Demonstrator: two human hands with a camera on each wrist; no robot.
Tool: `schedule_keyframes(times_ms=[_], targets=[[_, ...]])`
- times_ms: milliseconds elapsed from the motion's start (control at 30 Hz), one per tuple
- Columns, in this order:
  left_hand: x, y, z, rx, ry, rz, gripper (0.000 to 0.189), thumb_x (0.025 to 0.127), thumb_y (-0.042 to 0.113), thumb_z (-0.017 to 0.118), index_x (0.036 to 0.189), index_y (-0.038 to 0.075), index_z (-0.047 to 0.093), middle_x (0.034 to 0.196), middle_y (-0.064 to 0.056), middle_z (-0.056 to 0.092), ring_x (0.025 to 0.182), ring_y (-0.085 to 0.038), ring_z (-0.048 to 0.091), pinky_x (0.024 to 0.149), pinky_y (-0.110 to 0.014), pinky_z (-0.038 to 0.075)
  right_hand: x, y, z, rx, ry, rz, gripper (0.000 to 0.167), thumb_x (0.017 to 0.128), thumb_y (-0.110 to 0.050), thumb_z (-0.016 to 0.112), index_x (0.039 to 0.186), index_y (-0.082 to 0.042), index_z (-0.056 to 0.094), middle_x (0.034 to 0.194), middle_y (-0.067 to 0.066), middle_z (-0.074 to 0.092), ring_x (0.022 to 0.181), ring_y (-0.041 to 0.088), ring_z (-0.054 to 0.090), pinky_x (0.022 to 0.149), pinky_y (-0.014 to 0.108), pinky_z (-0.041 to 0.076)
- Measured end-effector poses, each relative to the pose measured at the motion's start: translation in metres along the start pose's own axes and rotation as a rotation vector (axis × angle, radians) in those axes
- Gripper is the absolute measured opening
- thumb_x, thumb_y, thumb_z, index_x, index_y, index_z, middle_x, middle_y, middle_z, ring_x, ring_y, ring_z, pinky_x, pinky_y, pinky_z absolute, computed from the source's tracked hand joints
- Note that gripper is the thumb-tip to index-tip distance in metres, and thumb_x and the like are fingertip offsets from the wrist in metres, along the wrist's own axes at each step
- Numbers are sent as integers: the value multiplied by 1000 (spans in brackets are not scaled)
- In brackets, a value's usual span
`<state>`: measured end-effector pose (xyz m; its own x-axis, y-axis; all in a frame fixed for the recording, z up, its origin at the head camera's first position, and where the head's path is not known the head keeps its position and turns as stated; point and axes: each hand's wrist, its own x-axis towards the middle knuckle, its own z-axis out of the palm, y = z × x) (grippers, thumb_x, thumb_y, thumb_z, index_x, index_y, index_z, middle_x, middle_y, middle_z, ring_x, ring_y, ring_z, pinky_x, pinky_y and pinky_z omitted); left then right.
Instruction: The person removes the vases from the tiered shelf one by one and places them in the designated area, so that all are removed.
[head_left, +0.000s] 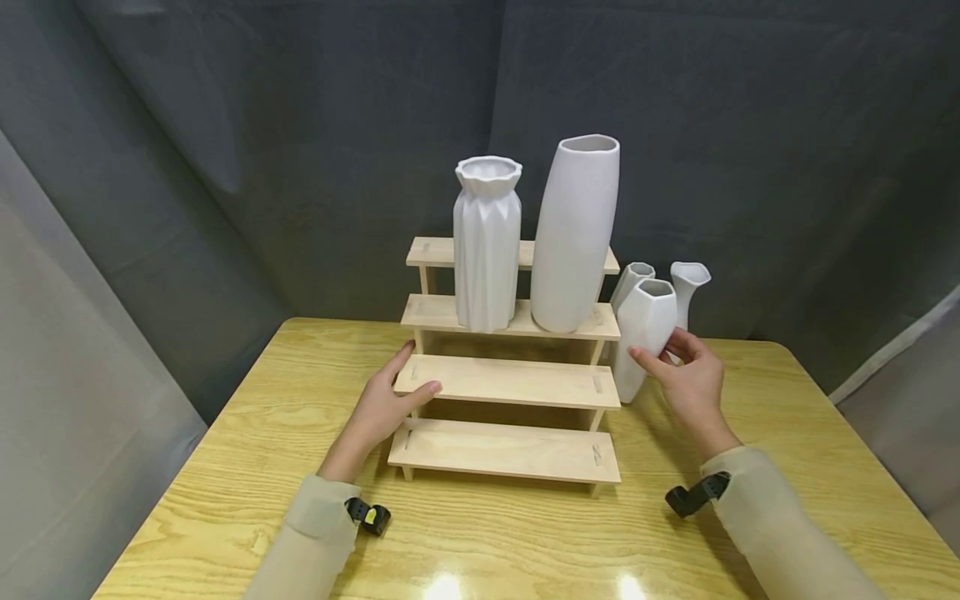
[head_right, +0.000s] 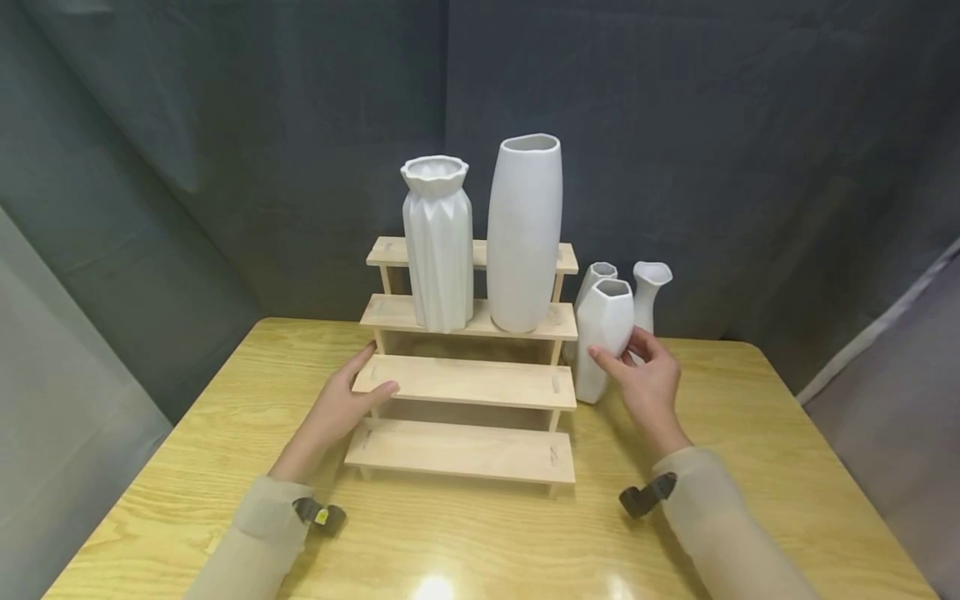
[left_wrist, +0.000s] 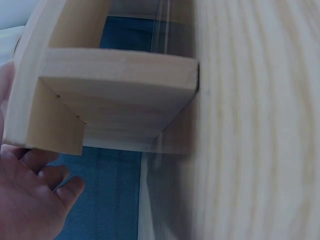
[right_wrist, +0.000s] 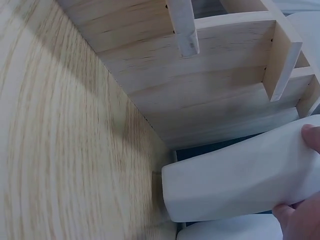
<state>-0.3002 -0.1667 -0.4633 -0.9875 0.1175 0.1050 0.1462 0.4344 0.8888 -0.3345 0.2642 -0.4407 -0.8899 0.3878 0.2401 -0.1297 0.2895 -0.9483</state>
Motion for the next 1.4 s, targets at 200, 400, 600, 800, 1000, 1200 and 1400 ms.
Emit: schedule_keyframes(times_ms=[200, 400, 600, 800, 1000, 1200, 1400], targets=[[0, 0, -1, 1, 2, -8, 98, 80, 68, 68, 158, 32, 21, 162, 9, 17, 148, -22, 14, 115, -52, 25, 1, 1, 3, 15, -3, -13, 67, 75, -22, 89, 131, -2, 60, 115, 8, 61, 106, 16, 58, 90, 21, 51], [-1, 1, -1, 0, -3, 1, 97, 81, 66, 68, 158, 31, 20, 162, 7, 17, 148, -23, 13, 115, -52, 25, 0, 3, 4, -1, -14, -8, 67, 75, -23, 89, 132, -2, 60, 115, 9, 60, 107, 15, 57, 95, 27, 50], [0, 0, -1, -5, -4, 2, 97, 81, 65, 69, 158, 31, 20, 161, 8, 17, 148, -21, 13, 115, -52, 24, 0, 5, 4, -8, -19, -14, 68, 75, -24, 89, 131, -2, 60, 116, 9, 61, 107, 15, 57, 98, 32, 49], [-1, 0, -1, -7, -6, 0, 97, 81, 65, 69, 158, 32, 20, 162, 8, 16, 148, -22, 12, 115, -52, 23, -1, 5, 3, -29, -33, -25, 69, 75, -27, 89, 133, -3, 59, 120, 10, 60, 111, 16, 56, 99, 34, 48], [-1, 2, -1, -8, -7, -5, 96, 81, 66, 69, 158, 33, 20, 161, 9, 16, 148, -21, 12, 115, -52, 24, 0, 5, 3, -25, -47, -26, 71, 77, -27, 88, 135, -2, 57, 124, 11, 59, 113, 18, 55, 100, 33, 47], [-3, 5, -3, -12, -8, 3, 94, 84, 61, 69, 158, 29, 19, 162, 7, 16, 148, -22, 12, 116, -52, 22, 2, 8, 2, -72, -106, -31, 77, 80, -33, 85, 141, -3, 49, 131, 14, 55, 119, 23, 53, 102, 35, 46], [-2, 2, 0, 4, 3, 0, 99, 82, 67, 68, 159, 28, 20, 161, 8, 17, 148, -22, 14, 115, -51, 24, 2, 18, 1, -62, -132, -22, 79, 79, -31, 85, 142, -2, 48, 134, 15, 54, 123, 27, 53, 101, 35, 46]])
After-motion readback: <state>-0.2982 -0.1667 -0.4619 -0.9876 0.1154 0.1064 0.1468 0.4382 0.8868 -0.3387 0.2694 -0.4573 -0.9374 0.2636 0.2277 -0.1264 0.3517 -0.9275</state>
